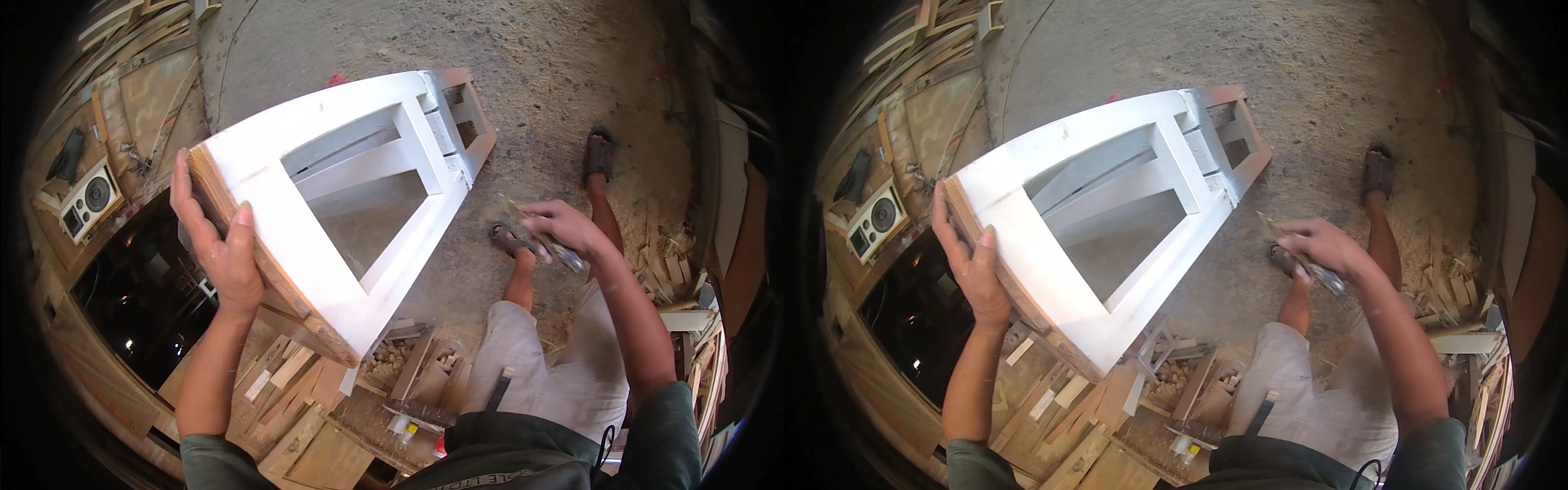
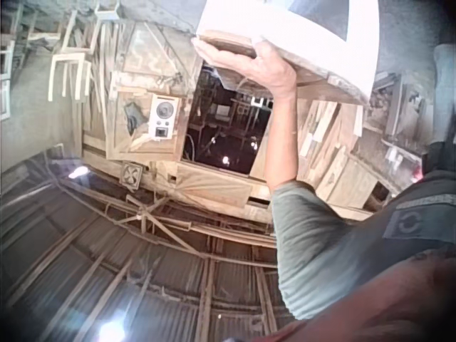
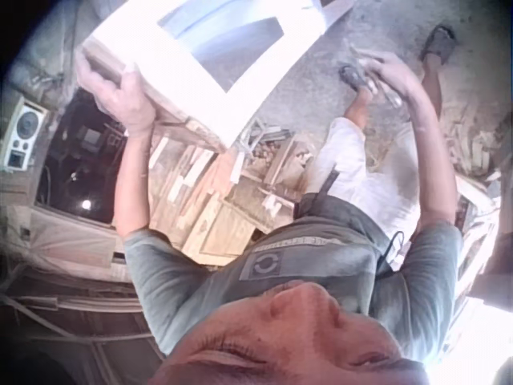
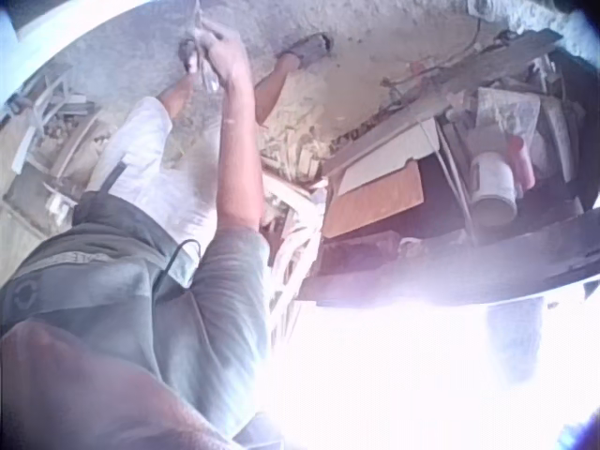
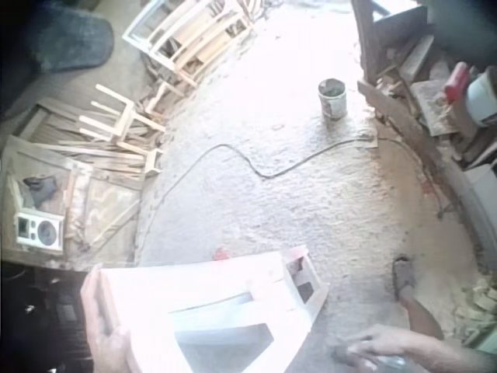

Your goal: The person sands the wooden and painted surfaces of a table with sandpaper, then dips a small wood piece into a container and applies a substance to the frame's joints and edges.

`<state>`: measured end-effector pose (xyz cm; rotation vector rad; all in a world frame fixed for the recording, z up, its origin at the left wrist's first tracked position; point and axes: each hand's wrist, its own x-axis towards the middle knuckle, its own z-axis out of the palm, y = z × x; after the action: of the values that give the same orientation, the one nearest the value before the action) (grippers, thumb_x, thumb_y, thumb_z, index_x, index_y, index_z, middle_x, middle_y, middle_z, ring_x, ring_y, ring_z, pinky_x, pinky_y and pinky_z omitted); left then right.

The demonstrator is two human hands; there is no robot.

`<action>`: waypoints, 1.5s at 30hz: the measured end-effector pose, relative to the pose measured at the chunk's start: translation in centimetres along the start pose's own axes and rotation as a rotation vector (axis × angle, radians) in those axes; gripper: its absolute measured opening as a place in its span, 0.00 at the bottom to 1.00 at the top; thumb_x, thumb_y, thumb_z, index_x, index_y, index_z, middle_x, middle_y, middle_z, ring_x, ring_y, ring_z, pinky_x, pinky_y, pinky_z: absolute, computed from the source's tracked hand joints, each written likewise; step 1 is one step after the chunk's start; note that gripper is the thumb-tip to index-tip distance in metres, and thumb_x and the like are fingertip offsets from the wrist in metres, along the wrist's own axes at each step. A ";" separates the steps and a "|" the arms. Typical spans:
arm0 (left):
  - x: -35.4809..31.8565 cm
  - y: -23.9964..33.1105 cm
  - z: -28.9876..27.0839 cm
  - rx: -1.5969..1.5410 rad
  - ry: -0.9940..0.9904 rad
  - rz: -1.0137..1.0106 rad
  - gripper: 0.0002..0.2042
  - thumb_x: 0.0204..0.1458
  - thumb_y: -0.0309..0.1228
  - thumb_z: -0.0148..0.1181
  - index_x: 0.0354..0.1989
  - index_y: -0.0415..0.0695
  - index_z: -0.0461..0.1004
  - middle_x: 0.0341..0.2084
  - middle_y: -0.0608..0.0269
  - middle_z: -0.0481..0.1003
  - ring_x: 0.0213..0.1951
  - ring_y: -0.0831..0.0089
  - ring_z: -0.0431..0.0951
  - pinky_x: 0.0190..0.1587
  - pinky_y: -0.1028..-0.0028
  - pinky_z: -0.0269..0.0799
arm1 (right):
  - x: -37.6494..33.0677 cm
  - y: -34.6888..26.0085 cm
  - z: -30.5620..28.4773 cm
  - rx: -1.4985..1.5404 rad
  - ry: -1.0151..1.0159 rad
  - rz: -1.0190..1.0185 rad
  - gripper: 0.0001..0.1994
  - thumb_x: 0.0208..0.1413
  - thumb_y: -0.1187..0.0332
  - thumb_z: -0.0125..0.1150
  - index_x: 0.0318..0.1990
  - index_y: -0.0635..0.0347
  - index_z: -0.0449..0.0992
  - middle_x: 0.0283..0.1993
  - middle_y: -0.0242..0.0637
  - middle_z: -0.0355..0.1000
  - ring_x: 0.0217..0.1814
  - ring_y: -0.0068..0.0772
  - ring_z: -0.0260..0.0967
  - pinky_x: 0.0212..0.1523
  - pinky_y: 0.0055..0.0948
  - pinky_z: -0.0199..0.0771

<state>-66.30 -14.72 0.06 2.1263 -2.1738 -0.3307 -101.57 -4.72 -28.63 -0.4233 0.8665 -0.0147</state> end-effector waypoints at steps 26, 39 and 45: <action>0.2 0.0 0.3 -0.032 0.010 -0.068 0.46 0.51 0.46 0.56 0.76 0.37 0.45 0.74 0.48 0.49 0.74 0.56 0.52 0.75 0.57 0.45 | 10.1 0.8 4.9 0.278 -0.062 0.150 0.20 0.65 0.68 0.60 0.60 0.70 0.73 0.27 0.38 0.73 0.18 0.26 0.68 0.16 0.28 0.70; 0.5 0.9 1.1 -0.114 0.006 -0.132 0.48 0.53 0.50 0.57 0.76 0.38 0.43 0.75 0.50 0.47 0.74 0.56 0.50 0.74 0.56 0.43 | 12.9 2.4 7.3 0.293 0.138 0.042 0.20 0.64 0.67 0.61 0.59 0.70 0.75 0.27 0.38 0.72 0.17 0.25 0.67 0.16 0.29 0.70; 0.3 0.7 0.5 -0.090 -0.004 -0.140 0.48 0.51 0.50 0.57 0.76 0.37 0.43 0.76 0.50 0.46 0.74 0.57 0.49 0.75 0.57 0.42 | 11.4 1.7 3.2 0.370 0.027 0.166 0.20 0.64 0.67 0.61 0.60 0.67 0.75 0.27 0.37 0.73 0.16 0.25 0.67 0.14 0.28 0.69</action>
<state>-67.09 -14.97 -0.31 2.2347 -1.9760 -0.4342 -92.01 -4.08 -35.77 -0.0046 0.9015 -0.0268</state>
